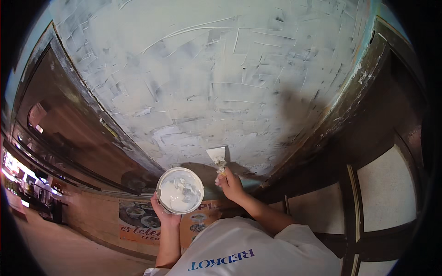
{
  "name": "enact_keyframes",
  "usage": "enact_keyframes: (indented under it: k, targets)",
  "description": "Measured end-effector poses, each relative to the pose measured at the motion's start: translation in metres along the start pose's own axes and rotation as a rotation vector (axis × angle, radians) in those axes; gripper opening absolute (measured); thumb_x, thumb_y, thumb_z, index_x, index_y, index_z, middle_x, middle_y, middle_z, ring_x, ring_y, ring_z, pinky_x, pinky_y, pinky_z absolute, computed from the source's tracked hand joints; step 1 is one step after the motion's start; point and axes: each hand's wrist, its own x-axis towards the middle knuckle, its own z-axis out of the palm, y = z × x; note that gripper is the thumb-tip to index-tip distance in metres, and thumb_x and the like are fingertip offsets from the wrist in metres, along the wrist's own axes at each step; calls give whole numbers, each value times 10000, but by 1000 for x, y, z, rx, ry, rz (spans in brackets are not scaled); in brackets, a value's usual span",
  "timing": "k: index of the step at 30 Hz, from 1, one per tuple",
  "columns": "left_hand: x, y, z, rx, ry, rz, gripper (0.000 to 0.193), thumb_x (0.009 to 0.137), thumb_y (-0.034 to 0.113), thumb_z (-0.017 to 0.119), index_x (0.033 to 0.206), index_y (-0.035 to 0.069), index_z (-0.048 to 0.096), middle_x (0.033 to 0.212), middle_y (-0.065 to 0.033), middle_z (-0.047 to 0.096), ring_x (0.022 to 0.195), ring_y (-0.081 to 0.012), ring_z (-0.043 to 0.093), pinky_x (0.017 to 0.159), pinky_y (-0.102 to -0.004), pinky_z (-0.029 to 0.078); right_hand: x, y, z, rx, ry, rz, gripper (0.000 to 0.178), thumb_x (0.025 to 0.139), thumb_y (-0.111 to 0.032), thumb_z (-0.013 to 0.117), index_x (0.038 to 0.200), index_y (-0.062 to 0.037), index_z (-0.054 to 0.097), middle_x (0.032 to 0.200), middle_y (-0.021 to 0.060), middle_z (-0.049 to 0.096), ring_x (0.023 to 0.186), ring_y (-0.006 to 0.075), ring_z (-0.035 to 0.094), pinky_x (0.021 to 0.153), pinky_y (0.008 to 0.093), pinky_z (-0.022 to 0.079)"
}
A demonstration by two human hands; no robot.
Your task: Applying putty or plaster to a wall using a putty knife and fingers.
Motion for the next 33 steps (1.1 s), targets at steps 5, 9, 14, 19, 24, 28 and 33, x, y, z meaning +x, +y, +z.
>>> enact_keyframes:
  k: [5,9,14,19,24,28,33]
  targets:
    - [-3,-1,1,31,45,-16,534,880,427,453,1272,71,517,1290,-113,546,1177,-296,522,1006,-449,421,43,-60,1,51,27,-130,223,979,-236,481,974,-14,463,733,121,638,693,270,664,619,358,500]
    - [-3,-1,8,10,20,-26,556,876,442,452,1287,72,507,1317,-114,528,1192,-296,512,1016,-447,411,13,-4,3,41,-20,-8,178,994,-181,451,1056,-17,478,726,44,599,657,127,607,609,263,494]
    - [-6,-3,6,52,21,18,565,869,453,458,1284,73,511,1309,-113,533,1187,-299,514,1017,-446,410,-10,12,-11,73,-34,56,180,998,-177,438,1065,-15,480,743,56,610,656,124,600,613,259,499]
    - [-4,-10,11,18,10,-39,509,892,411,448,1252,63,536,1278,-106,559,1161,-289,532,995,-444,429,36,-48,-40,87,87,-74,216,1015,-230,403,1016,-25,470,771,52,613,690,120,603,615,264,499]
    - [-4,-18,25,-3,-33,-74,532,891,421,443,1274,61,525,1287,-110,556,1160,-296,532,1003,-444,422,-8,32,-51,79,-72,85,206,1018,-226,395,1026,-36,472,760,25,570,712,103,585,600,255,489]
    - [-9,-20,16,30,-8,-48,548,877,433,451,1284,72,516,1303,-109,543,1181,-300,518,1015,-444,413,-12,10,-58,168,-74,75,203,1009,-205,422,1058,-18,482,789,47,597,688,110,579,609,261,481]
    - [-1,-27,21,36,-8,-82,542,872,431,460,1276,75,522,1296,-107,548,1174,-295,523,1007,-448,419,15,4,-81,272,-49,57,241,1026,-240,374,1087,-33,482,815,34,576,733,118,571,654,262,479]
